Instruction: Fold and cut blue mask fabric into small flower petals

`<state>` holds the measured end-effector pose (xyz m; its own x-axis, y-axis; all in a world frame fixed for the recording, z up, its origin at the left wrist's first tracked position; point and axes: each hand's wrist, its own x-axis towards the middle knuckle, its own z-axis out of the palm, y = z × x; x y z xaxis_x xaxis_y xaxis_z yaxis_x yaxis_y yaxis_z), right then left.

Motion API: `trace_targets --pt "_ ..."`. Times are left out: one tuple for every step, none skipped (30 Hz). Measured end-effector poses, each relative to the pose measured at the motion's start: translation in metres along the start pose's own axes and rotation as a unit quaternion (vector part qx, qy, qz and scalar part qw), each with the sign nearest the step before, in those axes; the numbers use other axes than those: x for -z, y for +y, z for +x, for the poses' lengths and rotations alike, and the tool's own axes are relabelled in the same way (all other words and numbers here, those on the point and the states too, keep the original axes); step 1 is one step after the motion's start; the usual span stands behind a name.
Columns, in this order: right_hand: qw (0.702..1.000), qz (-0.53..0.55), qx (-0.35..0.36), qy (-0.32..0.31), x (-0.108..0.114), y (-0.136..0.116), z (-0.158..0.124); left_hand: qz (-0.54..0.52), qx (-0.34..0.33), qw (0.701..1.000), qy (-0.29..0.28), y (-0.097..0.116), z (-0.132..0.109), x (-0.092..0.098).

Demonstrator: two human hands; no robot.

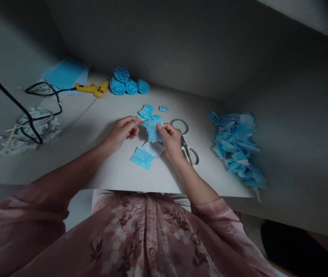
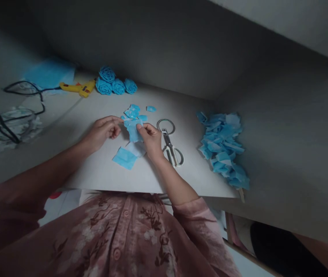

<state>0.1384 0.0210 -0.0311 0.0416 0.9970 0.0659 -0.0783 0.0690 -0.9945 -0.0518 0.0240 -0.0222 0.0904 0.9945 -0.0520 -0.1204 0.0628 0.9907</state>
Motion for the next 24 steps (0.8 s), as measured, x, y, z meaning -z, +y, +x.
trace_targets --pt "1.000 0.003 0.002 -0.001 0.000 0.000 0.000 0.012 -0.008 1.000 -0.006 0.000 0.000 0.000" --pt "1.000 0.004 0.004 -0.001 0.000 0.000 0.000 0.028 -0.016 0.999 -0.017 0.000 -0.001 0.000" --pt "1.000 0.003 0.006 -0.001 0.000 0.000 -0.001 0.045 -0.022 0.998 -0.030 0.000 -0.001 0.000" --pt "1.000 0.000 0.007 -0.002 -0.001 0.000 -0.001 0.059 -0.028 0.997 -0.044 -0.001 -0.001 0.000" --pt "1.000 -0.007 0.007 -0.004 -0.001 0.000 -0.002 0.069 -0.035 0.995 -0.057 -0.002 -0.001 0.000" --pt "1.000 -0.014 0.006 -0.007 -0.001 0.000 -0.003 0.078 -0.041 0.994 -0.066 -0.004 -0.001 -0.001" --pt "1.000 -0.022 0.006 -0.013 -0.002 0.001 -0.003 0.084 -0.048 0.993 -0.070 -0.005 -0.001 -0.001" --pt "0.999 -0.029 0.006 -0.022 -0.003 0.002 -0.004 0.089 -0.053 0.992 -0.070 -0.007 0.000 -0.002" --pt "0.999 -0.034 0.008 -0.031 -0.003 0.003 -0.005 0.091 -0.056 0.992 -0.065 -0.008 0.001 -0.002" --pt "0.998 -0.039 0.013 -0.039 -0.004 0.004 -0.006 0.091 -0.056 0.993 -0.057 -0.009 0.001 -0.002" --pt "0.998 -0.044 0.020 -0.046 -0.005 0.005 -0.007 0.089 -0.055 0.993 -0.048 -0.010 0.002 -0.002" --pt "0.997 -0.052 0.028 -0.051 -0.005 0.006 -0.008 0.087 -0.054 0.994 -0.039 -0.011 0.003 -0.002" --pt "0.996 -0.062 0.035 -0.055 -0.006 0.006 -0.009 0.087 -0.055 0.994 -0.032 -0.011 0.003 -0.002" --pt "0.995 -0.073 0.041 -0.058 -0.007 0.007 -0.010 0.089 -0.056 0.994 -0.026 -0.012 0.003 -0.002" --pt "0.993 -0.085 0.047 -0.061 -0.007 0.007 -0.011 0.095 -0.058 0.994 -0.023 -0.012 0.004 -0.003" --pt "0.992 -0.095 0.052 -0.066 -0.007 0.007 -0.011 0.101 -0.061 0.993 -0.020 -0.013 0.004 -0.003" --pt "0.990 -0.103 0.058 -0.070 -0.007 0.007 -0.012 0.108 -0.065 0.992 -0.018 -0.013 0.004 -0.003" --pt "0.989 -0.111 0.066 -0.075 -0.007 0.007 -0.012 0.115 -0.068 0.991 -0.017 -0.014 0.005 -0.003" --pt "0.987 -0.120 0.075 -0.078 -0.007 0.007 -0.013 0.123 -0.070 0.990 -0.015 -0.015 0.005 -0.003" --pt "0.985 -0.128 0.085 -0.080 -0.006 0.006 -0.014 0.132 -0.073 0.989 -0.012 -0.016 0.005 -0.003" --pt "0.983 -0.137 0.095 -0.081 -0.006 0.006 -0.014 0.143 -0.075 0.987 -0.009 -0.016 0.005 -0.003" --pt "0.981 -0.145 0.104 -0.081 -0.006 0.005 -0.015 0.155 -0.077 0.985 -0.005 -0.017 0.005 -0.002" --pt "0.979 -0.151 0.111 -0.080 -0.006 0.005 -0.016 0.168 -0.080 0.982 0.001 -0.017 0.005 -0.002" --pt "0.978 -0.155 0.115 -0.078 -0.006 0.004 -0.016 0.181 -0.084 0.980 0.008 -0.017 0.005 -0.001"
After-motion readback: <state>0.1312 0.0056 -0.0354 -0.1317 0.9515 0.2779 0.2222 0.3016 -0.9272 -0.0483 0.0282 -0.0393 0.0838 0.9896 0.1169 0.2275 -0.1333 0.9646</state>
